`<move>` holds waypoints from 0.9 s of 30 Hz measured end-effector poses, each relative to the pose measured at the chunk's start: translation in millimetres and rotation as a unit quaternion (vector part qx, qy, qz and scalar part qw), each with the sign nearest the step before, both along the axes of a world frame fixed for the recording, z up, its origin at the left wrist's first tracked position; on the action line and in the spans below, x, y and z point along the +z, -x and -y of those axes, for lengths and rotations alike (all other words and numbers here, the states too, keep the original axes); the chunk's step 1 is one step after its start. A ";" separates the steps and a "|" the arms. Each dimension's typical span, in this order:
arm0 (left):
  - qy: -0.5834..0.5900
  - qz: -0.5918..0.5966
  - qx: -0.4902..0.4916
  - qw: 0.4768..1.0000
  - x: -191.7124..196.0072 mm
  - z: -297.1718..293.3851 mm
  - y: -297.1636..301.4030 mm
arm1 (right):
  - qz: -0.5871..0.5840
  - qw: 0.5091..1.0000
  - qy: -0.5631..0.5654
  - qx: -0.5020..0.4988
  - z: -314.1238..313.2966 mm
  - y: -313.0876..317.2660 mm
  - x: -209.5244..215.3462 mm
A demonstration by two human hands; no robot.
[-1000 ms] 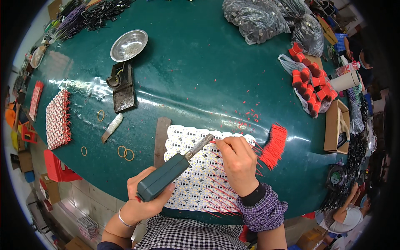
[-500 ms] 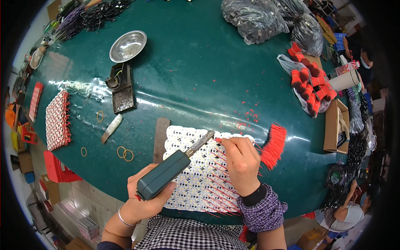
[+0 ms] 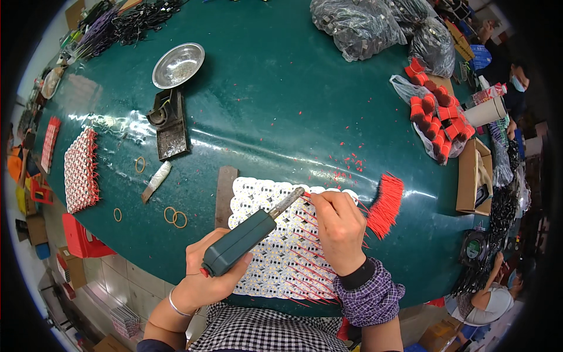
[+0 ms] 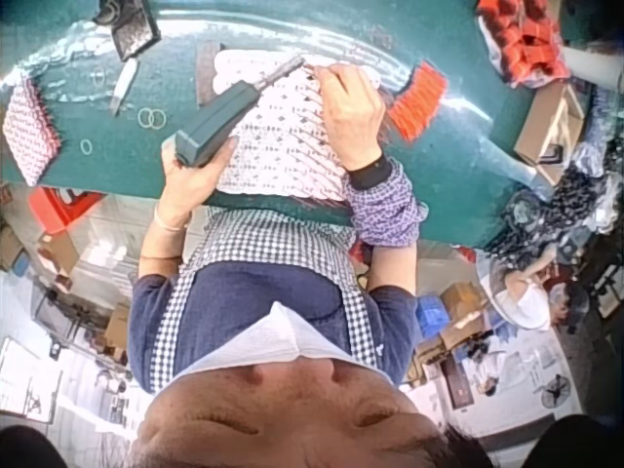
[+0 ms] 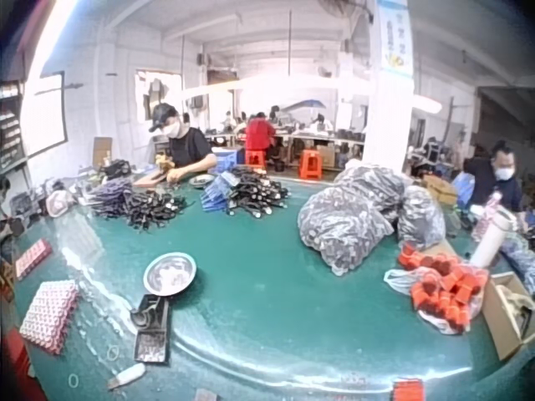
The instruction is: The person solders electrical wires onto an LED panel array using a soldering iron.
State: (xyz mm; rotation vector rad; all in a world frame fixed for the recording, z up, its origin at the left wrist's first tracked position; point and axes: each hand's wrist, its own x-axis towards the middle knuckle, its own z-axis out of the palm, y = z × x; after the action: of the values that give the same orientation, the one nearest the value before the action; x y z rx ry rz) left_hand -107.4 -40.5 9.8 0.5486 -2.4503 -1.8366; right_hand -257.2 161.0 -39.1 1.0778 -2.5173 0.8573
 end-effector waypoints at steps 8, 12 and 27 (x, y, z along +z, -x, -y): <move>0.004 -0.008 -0.005 1.000 -3.8 -0.5 -0.2 | 0.000 1.000 -0.010 -0.002 0.3 -0.6 0.4; 0.010 -0.014 -0.005 1.000 -2.8 -0.7 -0.8 | 0.002 1.000 -0.013 -0.006 0.8 -0.9 0.8; -0.114 0.018 0.159 0.981 13.9 10.9 -23.6 | 0.014 1.000 -0.018 0.021 2.6 -0.1 59.7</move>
State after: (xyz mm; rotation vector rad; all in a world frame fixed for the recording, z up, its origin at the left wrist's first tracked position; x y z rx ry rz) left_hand -83.8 -51.4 23.8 0.9315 -2.0320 -1.9900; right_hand -257.1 158.4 20.6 1.1421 -2.5513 0.8477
